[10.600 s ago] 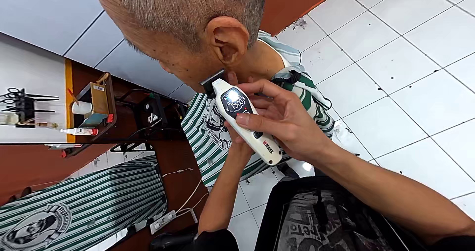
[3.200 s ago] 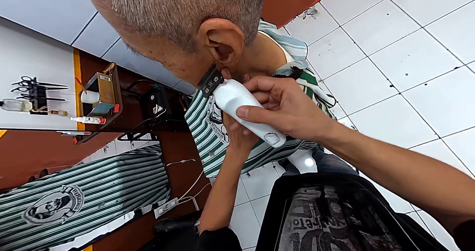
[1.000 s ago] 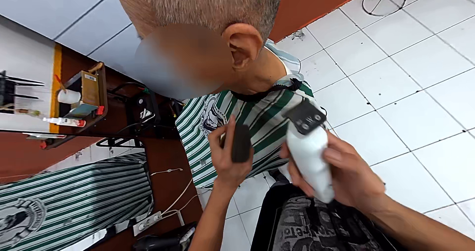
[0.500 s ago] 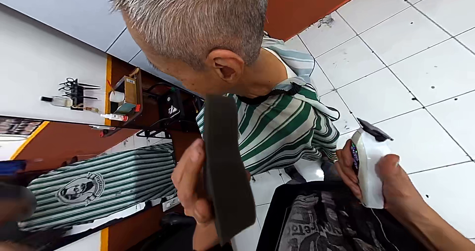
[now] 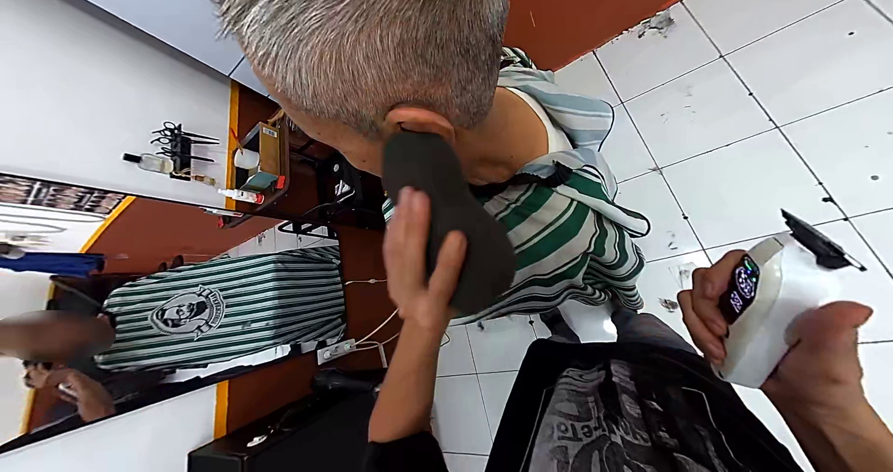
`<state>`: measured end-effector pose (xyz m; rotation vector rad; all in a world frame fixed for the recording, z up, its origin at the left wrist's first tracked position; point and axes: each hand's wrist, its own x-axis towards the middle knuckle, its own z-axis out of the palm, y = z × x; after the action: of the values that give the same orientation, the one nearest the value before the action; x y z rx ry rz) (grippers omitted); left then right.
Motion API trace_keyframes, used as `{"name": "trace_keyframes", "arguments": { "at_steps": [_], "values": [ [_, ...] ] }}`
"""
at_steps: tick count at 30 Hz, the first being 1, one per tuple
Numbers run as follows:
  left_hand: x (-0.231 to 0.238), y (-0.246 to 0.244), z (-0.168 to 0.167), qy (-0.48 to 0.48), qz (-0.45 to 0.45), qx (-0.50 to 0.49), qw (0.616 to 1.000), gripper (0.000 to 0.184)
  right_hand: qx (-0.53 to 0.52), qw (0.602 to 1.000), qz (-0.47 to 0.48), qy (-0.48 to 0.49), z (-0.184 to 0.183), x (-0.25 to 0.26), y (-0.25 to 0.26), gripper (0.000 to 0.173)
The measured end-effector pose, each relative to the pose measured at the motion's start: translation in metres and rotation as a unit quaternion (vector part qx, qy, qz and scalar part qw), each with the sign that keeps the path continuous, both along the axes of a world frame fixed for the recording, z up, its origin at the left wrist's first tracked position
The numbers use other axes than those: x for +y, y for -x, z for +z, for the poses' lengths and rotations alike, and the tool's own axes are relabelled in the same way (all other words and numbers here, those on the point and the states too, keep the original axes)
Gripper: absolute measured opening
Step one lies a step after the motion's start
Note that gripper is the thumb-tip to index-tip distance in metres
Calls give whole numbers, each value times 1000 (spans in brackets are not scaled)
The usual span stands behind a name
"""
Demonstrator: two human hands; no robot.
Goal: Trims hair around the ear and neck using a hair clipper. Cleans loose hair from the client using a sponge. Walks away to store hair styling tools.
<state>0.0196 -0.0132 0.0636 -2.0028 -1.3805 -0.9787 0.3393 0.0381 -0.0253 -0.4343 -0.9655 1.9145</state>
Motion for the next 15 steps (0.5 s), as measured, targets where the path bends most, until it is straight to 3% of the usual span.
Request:
{"name": "trace_keyframes", "arguments": {
  "at_steps": [2,4,7,11,15],
  "values": [
    [-2,-10,-16,34,-12,-4,999,42,-3,1000,-2,-8,0,6,-2,56],
    [-12,-17,-10,61,-10,-10,998,39,-2,1000,-8,-5,-3,10,-5,55],
    [-7,-10,-2,13,14,-19,1000,51,-14,1000,-10,10,-12,14,-11,55],
    [-15,-26,-9,70,4,-53,996,40,-34,999,-15,0,-22,25,-17,53],
    [-12,-25,-3,-19,61,-72,995,51,-41,999,-4,-4,-31,32,-23,53]
  ]
}}
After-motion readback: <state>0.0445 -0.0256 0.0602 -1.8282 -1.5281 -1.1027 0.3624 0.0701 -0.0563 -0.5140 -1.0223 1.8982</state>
